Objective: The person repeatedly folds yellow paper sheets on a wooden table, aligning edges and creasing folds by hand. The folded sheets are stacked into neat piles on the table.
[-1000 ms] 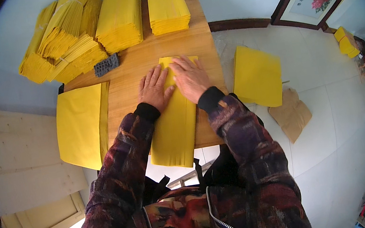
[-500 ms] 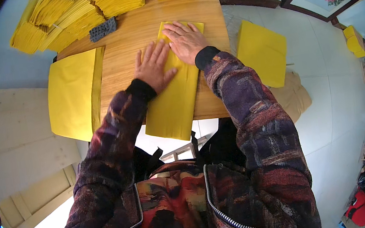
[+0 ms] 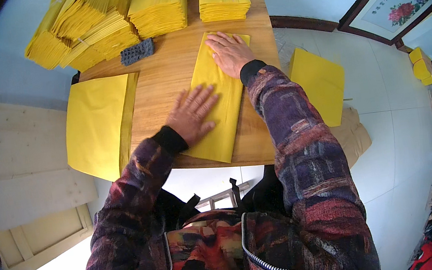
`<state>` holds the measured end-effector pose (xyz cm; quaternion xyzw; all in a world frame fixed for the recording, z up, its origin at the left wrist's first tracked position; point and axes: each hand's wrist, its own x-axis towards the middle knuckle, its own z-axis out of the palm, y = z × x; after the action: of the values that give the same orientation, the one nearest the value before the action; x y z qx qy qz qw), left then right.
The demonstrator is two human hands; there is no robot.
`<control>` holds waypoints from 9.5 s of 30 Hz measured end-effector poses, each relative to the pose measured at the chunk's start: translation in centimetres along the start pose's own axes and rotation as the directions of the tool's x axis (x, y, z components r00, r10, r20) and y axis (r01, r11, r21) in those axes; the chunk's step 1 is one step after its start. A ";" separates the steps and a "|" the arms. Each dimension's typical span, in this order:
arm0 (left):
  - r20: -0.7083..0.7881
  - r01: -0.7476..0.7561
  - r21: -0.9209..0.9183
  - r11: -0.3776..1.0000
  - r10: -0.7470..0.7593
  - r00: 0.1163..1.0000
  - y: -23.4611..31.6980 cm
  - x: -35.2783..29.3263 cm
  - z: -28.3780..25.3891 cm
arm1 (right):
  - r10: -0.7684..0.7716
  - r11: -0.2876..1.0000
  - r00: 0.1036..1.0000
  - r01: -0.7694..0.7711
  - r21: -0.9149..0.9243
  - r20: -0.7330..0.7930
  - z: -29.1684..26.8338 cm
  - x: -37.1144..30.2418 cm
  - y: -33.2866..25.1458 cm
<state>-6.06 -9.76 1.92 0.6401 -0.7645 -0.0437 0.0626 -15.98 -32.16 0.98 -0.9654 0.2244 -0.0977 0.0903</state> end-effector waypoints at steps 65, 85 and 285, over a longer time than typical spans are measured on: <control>-0.265 0.264 -0.656 0.707 -0.543 0.797 2.2 -9.5 1.0 | 0.335 0.663 0.931 -0.123 0.739 -0.145 -5.8 -16.3 -5.9; -0.060 0.593 -0.445 0.671 -0.683 0.728 4.5 -7.5 0.7 | 0.241 -0.293 0.769 -0.524 0.800 0.592 -0.5 -26.2 -16.2; 0.300 -0.743 -0.528 -0.410 -0.909 0.289 -6.5 -23.2 1.9 | -0.071 0.905 0.997 0.050 0.423 0.033 6.7 16.9 -21.9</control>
<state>3.99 11.94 -1.79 0.2849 0.1393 -0.2930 0.9020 9.53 -19.57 1.83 -0.9316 0.1657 -0.1235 0.2990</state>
